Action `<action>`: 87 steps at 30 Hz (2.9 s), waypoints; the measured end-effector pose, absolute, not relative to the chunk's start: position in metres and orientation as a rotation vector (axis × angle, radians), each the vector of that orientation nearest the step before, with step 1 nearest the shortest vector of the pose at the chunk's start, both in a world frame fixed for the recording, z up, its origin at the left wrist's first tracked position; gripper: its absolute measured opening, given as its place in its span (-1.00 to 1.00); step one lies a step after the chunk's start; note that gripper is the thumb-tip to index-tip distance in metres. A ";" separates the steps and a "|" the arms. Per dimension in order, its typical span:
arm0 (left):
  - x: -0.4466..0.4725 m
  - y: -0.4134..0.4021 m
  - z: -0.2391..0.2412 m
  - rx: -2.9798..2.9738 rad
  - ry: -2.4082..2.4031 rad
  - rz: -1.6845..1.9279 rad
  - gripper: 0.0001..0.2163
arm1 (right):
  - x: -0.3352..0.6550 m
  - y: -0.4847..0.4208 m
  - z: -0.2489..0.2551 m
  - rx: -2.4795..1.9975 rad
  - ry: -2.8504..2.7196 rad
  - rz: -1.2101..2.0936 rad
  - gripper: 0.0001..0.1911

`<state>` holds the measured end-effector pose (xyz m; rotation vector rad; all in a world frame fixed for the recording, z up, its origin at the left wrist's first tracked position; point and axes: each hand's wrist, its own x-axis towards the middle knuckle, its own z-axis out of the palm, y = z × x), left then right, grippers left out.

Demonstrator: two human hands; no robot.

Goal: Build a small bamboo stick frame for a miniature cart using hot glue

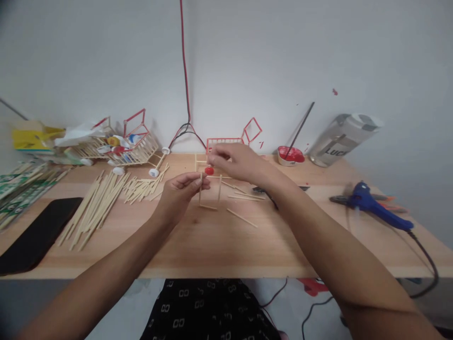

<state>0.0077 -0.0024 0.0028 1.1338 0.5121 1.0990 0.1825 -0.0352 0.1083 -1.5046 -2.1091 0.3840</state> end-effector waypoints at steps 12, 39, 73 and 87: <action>0.009 -0.003 0.008 1.062 0.541 1.083 -0.85 | 0.292 -0.132 0.027 -2.261 -1.623 0.026 -0.74; 0.010 -0.006 0.007 1.075 0.364 0.997 -0.86 | 0.240 -0.120 0.055 -1.967 -1.887 -0.681 -0.53; 0.007 -0.007 0.012 1.039 0.397 0.972 -0.85 | 0.216 -0.095 0.060 -1.774 -2.020 -0.505 -0.58; 0.006 -0.003 0.008 1.031 0.415 0.899 -0.87 | 0.274 -0.138 -0.003 -2.530 -1.500 -0.442 -0.51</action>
